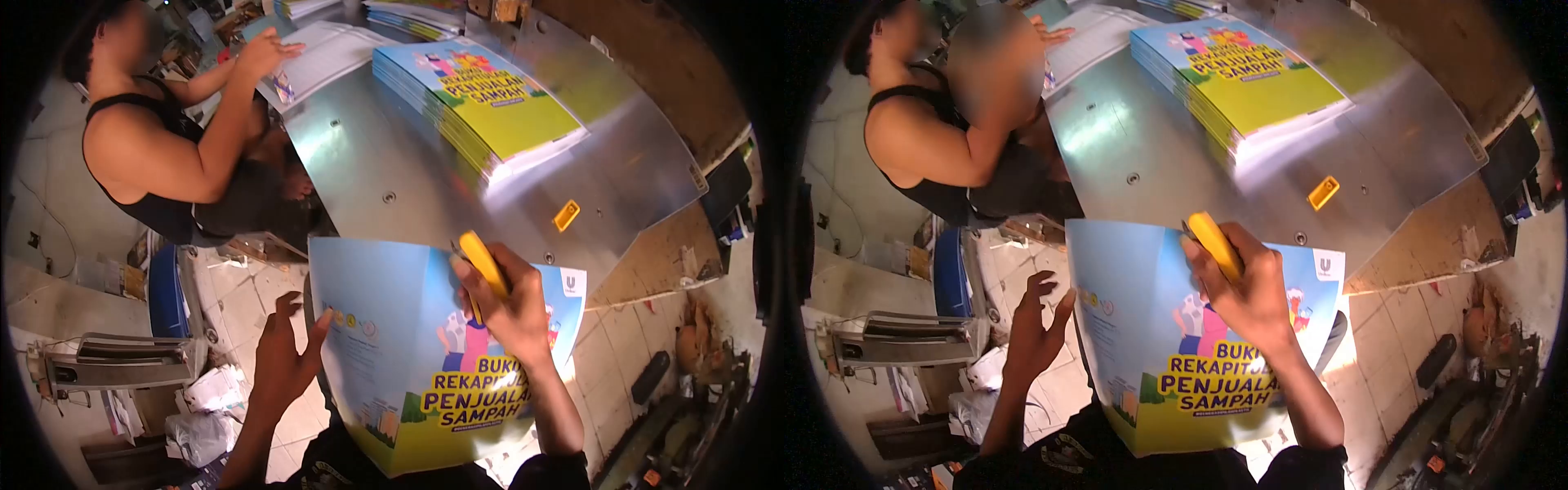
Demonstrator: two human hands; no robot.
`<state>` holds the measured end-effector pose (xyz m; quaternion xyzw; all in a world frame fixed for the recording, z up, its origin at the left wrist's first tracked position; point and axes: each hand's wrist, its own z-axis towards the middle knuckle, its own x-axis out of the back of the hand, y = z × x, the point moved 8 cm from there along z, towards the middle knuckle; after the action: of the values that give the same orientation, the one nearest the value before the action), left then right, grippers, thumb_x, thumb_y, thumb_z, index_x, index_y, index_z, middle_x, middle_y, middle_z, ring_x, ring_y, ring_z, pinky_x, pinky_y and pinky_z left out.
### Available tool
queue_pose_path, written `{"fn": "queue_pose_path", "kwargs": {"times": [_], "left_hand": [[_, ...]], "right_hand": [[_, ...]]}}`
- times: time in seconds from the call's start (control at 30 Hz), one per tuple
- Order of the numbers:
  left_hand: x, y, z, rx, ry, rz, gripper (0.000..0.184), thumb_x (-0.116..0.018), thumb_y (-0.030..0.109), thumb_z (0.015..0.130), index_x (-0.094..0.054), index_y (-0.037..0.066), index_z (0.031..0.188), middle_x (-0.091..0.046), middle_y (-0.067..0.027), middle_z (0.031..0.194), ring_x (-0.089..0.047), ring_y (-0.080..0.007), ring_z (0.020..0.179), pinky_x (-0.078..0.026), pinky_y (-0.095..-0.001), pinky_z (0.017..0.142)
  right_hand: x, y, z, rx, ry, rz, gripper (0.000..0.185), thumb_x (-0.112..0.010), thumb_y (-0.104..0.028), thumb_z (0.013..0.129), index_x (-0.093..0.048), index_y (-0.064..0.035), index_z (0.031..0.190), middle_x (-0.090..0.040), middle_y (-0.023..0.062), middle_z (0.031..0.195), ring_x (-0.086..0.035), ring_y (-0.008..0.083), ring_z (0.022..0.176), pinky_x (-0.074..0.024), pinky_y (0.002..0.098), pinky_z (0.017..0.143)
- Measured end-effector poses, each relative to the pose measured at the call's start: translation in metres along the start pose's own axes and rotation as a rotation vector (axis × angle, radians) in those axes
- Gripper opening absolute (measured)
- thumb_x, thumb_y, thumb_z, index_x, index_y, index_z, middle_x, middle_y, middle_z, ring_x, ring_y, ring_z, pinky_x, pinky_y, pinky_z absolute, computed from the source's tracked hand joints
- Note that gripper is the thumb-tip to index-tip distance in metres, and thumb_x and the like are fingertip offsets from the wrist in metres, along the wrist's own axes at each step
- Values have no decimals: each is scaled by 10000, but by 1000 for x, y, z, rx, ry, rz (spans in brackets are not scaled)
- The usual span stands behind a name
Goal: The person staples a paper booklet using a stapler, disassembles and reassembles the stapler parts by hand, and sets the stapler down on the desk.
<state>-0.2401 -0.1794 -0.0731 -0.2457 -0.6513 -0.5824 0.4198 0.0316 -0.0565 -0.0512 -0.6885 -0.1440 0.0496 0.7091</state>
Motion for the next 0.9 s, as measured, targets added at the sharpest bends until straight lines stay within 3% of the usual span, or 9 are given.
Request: {"fn": "queue_pose_path", "kwargs": {"times": [0.07,0.17,0.3,0.37,0.57,0.63,0.7,0.77,0.9], "left_hand": [[-36,-60,-12,212,-2,-215,731,-619,476,972,-346,-7,1447,-550,-360,1268,-576,-395,1200,-474,-441,992],[-94,-101,-30,671,-342,-1135,603,-602,460,991,-479,5,1368,-632,-139,1195,-583,-197,1112,-465,-371,952],[-95,-116,-29,611,-277,-1049,538,-619,437,989,-535,20,1318,-645,-82,1169,-600,-139,1015,-484,-323,866],[-81,-96,-15,373,-279,-868,505,-628,411,991,-544,27,1308,-649,-91,1185,-613,-131,1009,-496,-317,860],[-73,-38,-32,245,-109,-665,869,-790,386,867,-337,-65,1456,-533,-266,1348,-566,-319,1229,-462,-432,1037],[-67,-30,-45,-19,91,17,879,-784,372,874,-319,-67,1478,-504,-281,1383,-524,-325,1273,-414,-442,1081],[-59,-19,-52,5,34,-66,876,-755,380,897,-295,-54,1504,-499,-282,1396,-495,-327,1298,-346,-452,1131],[-78,3,-67,501,-357,-1194,829,-726,381,921,-318,-45,1503,-517,-275,1382,-485,-297,1313,-353,-446,1121],[-69,48,-83,152,-475,-674,579,-526,362,1037,-422,-32,1448,-595,-230,1319,-600,-242,1201,-507,-409,981]], "right_hand": [[-2,-2,0,30,-24,46,116,-604,-3,948,-620,70,1036,-653,65,730,-571,78,570,-466,242,504],[-5,-2,-1,21,-12,118,130,-629,-37,955,-628,64,1037,-636,59,719,-570,80,570,-458,235,504],[-9,-8,-4,-20,2,92,240,-694,-176,960,-635,51,1011,-627,52,713,-576,85,571,-439,224,501],[-13,-10,-2,-49,4,112,243,-695,-185,961,-633,46,1002,-627,54,714,-574,87,568,-442,228,504],[-29,-7,5,-85,0,179,251,-693,-214,966,-623,25,990,-632,62,722,-575,98,557,-459,249,502],[-37,-5,7,-70,-47,206,298,-701,-300,958,-620,-15,980,-644,48,731,-591,91,552,-393,219,447],[-44,-2,9,-54,-73,199,248,-690,-239,969,-611,-4,975,-635,60,729,-594,110,563,-448,243,507],[-48,-4,10,19,-67,200,218,-681,-188,971,-624,23,972,-619,43,702,-574,80,564,-462,244,492],[-53,6,13,23,-96,144,168,-646,-126,930,-644,-18,1058,-613,50,737,-562,106,642,-475,310,565]]}}
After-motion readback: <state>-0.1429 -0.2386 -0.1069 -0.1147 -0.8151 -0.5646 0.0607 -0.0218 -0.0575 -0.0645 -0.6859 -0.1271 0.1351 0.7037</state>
